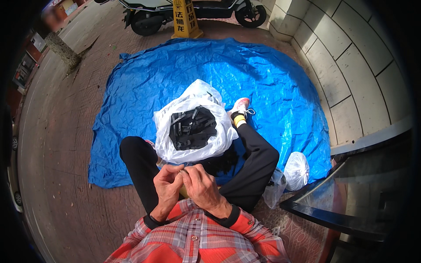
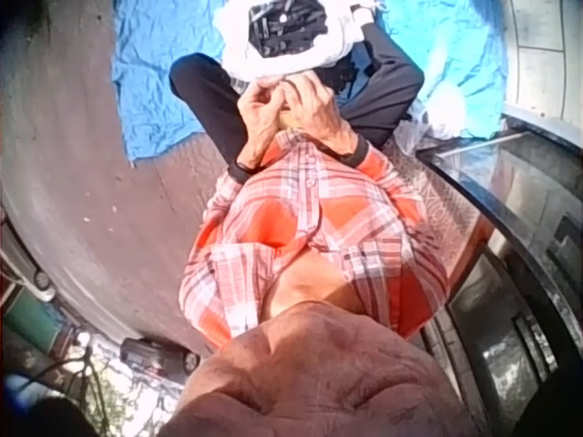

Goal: Assembling small black plastic buckles or strap connectors while sitting on a tarp outdoors.

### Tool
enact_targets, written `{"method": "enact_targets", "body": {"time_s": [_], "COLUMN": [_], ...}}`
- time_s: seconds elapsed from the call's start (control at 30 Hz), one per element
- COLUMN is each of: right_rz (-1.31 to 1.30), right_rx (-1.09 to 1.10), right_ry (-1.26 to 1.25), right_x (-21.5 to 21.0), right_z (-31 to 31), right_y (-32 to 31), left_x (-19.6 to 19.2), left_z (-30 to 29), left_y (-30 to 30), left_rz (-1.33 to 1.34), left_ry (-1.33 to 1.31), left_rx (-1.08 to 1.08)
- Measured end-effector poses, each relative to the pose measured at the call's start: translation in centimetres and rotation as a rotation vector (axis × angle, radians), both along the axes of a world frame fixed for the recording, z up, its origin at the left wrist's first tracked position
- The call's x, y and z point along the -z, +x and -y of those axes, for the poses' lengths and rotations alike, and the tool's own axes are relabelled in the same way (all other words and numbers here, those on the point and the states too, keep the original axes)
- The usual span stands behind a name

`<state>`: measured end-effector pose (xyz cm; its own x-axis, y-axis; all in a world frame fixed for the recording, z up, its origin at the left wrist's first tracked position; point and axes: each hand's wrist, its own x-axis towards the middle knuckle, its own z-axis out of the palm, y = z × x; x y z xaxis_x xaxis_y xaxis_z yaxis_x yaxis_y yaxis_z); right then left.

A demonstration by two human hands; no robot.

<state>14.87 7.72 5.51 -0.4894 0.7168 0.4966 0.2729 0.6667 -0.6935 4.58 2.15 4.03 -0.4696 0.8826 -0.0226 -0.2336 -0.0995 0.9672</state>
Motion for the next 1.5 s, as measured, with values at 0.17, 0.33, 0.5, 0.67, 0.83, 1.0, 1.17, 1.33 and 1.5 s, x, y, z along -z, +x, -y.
{"method": "enact_targets", "body": {"time_s": [0.17, 0.33, 0.5, 0.67, 0.83, 1.0, 1.17, 1.33, 1.5], "right_rz": [-0.116, -0.070, -0.319, -0.512, -0.479, -0.400, -0.421, -0.543, -0.616], "right_rx": [-0.031, 0.075, -0.030, -0.072, -0.074, -0.071, -0.086, -0.114, -0.160], "right_ry": [-0.356, -0.181, -0.912, -1.154, -1.116, -1.046, -1.089, -1.255, -1.347], "right_x": [0.1, 1.0, -0.6, -1.2, -1.2, -0.7, -0.9, -0.8, -0.8], "right_z": [0.1, 0.2, -0.1, 0.0, 0.0, 0.2, 0.1, -0.1, 0.0], "right_y": [-0.1, -0.2, 0.4, 0.2, 0.3, 0.3, 0.4, 0.6, 0.8], "left_x": [-0.4, 0.0, -1.5, -1.6, -0.5, -1.1, -1.3, -1.1, -1.5], "left_z": [0.1, 0.0, 0.1, 0.2, -0.1, -0.5, -0.4, -0.2, 0.0], "left_y": [0.1, 0.2, 0.5, 0.4, -0.1, 0.3, 0.3, 0.1, 0.0], "left_rz": [0.005, -0.163, -0.118, 0.234, 0.530, 0.455, 0.404, 0.438, 0.450], "left_ry": [-0.042, 0.023, 0.120, 0.128, 0.072, -0.094, -0.131, -0.128, -0.124], "left_rx": [0.014, 0.038, 0.108, 0.128, 0.139, 0.040, 0.028, 0.069, 0.080]}}
